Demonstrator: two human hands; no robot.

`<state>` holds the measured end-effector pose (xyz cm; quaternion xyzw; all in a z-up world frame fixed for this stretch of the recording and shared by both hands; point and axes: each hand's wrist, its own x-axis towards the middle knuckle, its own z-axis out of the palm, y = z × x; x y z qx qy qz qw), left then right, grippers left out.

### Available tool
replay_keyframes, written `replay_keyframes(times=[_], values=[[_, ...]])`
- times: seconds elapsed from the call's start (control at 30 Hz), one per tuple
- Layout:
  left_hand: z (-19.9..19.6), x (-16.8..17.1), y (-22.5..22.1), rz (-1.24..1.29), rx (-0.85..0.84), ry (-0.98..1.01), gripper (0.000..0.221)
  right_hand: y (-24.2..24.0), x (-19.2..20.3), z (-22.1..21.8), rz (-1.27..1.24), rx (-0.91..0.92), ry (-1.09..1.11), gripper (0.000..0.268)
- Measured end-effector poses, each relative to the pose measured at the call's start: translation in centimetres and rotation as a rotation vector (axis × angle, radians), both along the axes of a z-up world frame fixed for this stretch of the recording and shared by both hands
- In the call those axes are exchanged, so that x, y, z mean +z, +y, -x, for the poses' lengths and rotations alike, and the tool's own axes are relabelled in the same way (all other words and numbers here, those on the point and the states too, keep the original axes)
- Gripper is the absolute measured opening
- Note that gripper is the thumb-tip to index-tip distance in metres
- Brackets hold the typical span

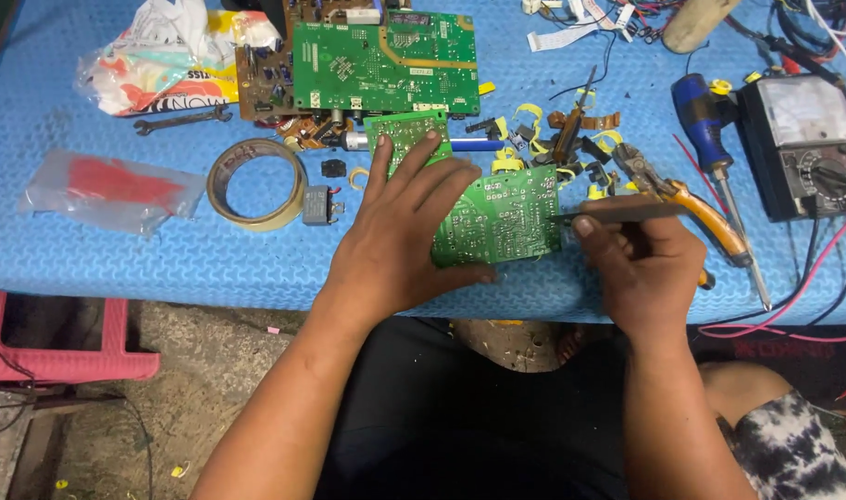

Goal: Scraping the solder mask from a printed circuit board to expose traces for repair or testing.

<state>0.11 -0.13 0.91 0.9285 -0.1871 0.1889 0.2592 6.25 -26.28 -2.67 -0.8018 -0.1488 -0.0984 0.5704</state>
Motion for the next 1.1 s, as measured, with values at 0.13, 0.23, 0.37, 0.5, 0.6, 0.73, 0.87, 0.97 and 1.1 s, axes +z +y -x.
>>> replay_keyframes(times=[0.13,0.23,0.37,0.5,0.6,0.73,0.87,0.97,1.1], values=[[0.5,-0.3,0.1,0.052,0.014,-0.060,0.085,-0.5,-0.4,-0.7,-0.116,0.061,0.094,0.021],[0.8,-1.2,0.1,0.086,0.117,-0.029,0.064,-0.5,-0.3,-1.4,-0.128,0.031,0.156,0.013],[0.2,-3.6,0.1,0.273,0.262,-0.185,0.063,-0.7,-1.8,-2.2,-0.182,0.098,0.004,0.006],[1.6,-1.0,-1.0,0.691,0.387,-0.195,0.030,0.9,0.0,-1.0,-0.052,0.067,0.087,0.022],[1.0,-2.0,-1.3,0.988,0.395,-0.122,0.029,1.9,1.3,-0.5,-0.006,0.066,0.178,0.046],[-0.7,-4.0,-2.2,1.317,0.248,-0.002,0.024,1.9,1.7,-1.1,0.139,-0.040,0.178,0.051],[-0.8,-5.7,-2.8,1.256,0.336,0.038,0.026,1.4,2.3,-2.4,0.019,-0.064,0.180,0.034],[0.1,-4.9,-3.4,1.132,0.335,-0.024,0.029,1.2,3.5,-4.1,0.344,-0.068,-0.082,0.036],[0.9,-2.6,-3.5,1.048,0.221,-0.112,0.046,1.8,4.6,-5.7,0.743,-0.011,-0.337,0.037]])
